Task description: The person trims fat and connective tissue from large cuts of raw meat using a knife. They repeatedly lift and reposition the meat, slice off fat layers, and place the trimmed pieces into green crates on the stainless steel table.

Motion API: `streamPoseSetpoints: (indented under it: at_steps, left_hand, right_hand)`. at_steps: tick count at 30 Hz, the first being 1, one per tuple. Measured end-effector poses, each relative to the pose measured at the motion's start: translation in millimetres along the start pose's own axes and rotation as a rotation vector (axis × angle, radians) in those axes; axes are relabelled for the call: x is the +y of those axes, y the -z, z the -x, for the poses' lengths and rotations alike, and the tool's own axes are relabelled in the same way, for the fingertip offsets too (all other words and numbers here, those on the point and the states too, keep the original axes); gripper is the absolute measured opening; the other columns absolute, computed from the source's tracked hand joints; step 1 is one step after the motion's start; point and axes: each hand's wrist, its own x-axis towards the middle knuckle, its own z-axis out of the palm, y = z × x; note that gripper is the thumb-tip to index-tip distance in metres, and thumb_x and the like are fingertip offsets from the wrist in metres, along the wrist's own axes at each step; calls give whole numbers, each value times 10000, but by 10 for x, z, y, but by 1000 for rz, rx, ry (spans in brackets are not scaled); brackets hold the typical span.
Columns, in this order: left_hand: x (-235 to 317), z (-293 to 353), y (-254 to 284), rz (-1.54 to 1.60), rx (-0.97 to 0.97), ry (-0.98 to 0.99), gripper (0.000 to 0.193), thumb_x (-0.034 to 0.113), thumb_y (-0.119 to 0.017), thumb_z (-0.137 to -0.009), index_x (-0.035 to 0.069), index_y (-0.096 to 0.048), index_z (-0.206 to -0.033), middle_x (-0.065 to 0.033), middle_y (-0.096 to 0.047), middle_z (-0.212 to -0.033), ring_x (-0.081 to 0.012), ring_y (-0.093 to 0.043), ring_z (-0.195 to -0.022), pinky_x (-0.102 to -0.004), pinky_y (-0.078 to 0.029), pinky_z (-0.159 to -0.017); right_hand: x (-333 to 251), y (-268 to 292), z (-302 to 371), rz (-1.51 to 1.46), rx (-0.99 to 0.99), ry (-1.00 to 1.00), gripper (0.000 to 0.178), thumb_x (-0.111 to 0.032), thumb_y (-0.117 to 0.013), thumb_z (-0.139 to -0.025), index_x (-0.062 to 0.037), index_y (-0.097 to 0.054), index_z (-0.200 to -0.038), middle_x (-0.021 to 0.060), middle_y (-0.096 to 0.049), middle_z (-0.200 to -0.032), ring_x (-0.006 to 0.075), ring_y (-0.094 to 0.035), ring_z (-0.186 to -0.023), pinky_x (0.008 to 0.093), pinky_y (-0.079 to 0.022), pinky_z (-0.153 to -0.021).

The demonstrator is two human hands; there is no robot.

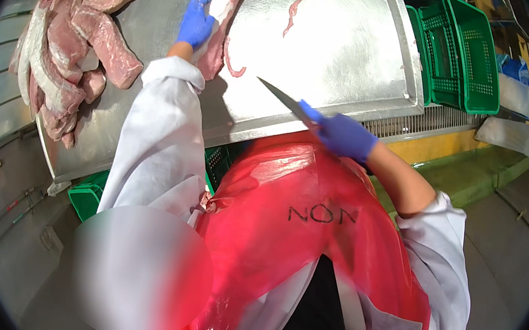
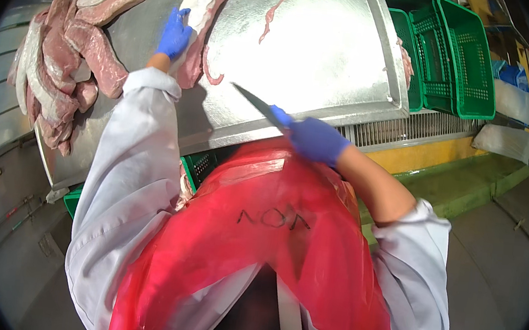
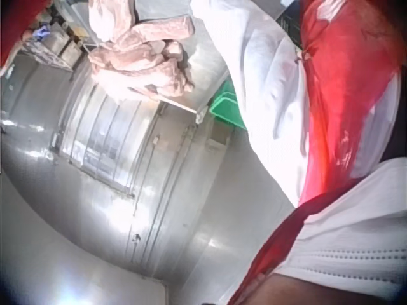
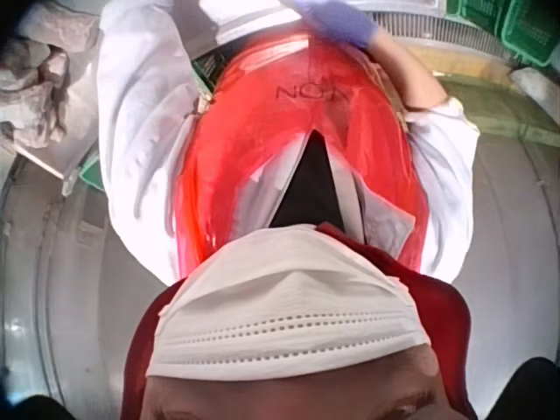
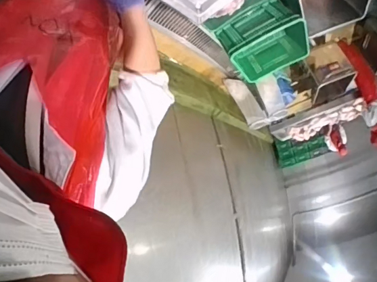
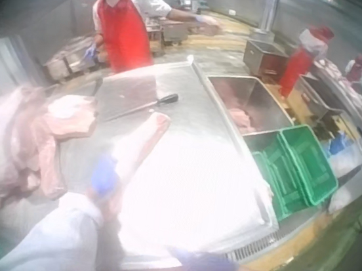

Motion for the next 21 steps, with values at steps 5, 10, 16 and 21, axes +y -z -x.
streamPoseSetpoints:
  at_steps: [5,10,16,21]
  left_hand:
    - [818,942,-250,-234,-52,-183,621,333,-647,-883,-2,-501,-1385,-296,-391,-1521,-465,-348,-1428,-566,-239,-1185]
    - [1127,1070,-952,-51,102,77,887,423,-643,-879,-113,-297,-1495,-337,-248,-1585,-455,-223,-1495,-544,-141,-1232]
    - [1893,-310,-1465,138,125,59,907,510,-647,-865,-15,-326,-1531,-265,-252,-1615,-392,-241,-1507,-470,-187,-1234]
    - [2499,-1081,-2035,253,127,-266,284,189,-557,-957,89,-646,-1208,-137,-542,-1424,-352,-453,-1362,-430,-382,-1128]
  right_hand:
    - [427,225,579,-387,201,-220,747,-144,-471,-952,-267,-167,-1622,201,-641,-697,295,-628,-586,434,-532,-601]
    - [591,338,781,-635,343,-307,792,-72,-475,-941,-297,-153,-1628,89,-627,-708,152,-583,-582,323,-535,-524]
    - [810,542,1032,-645,451,-314,792,-44,-484,-950,-279,-154,-1630,73,-635,-739,131,-573,-583,285,-520,-500]
    - [950,797,1301,-587,474,-341,783,-14,-477,-958,-240,-153,-1633,54,-627,-746,89,-536,-553,261,-497,-490]
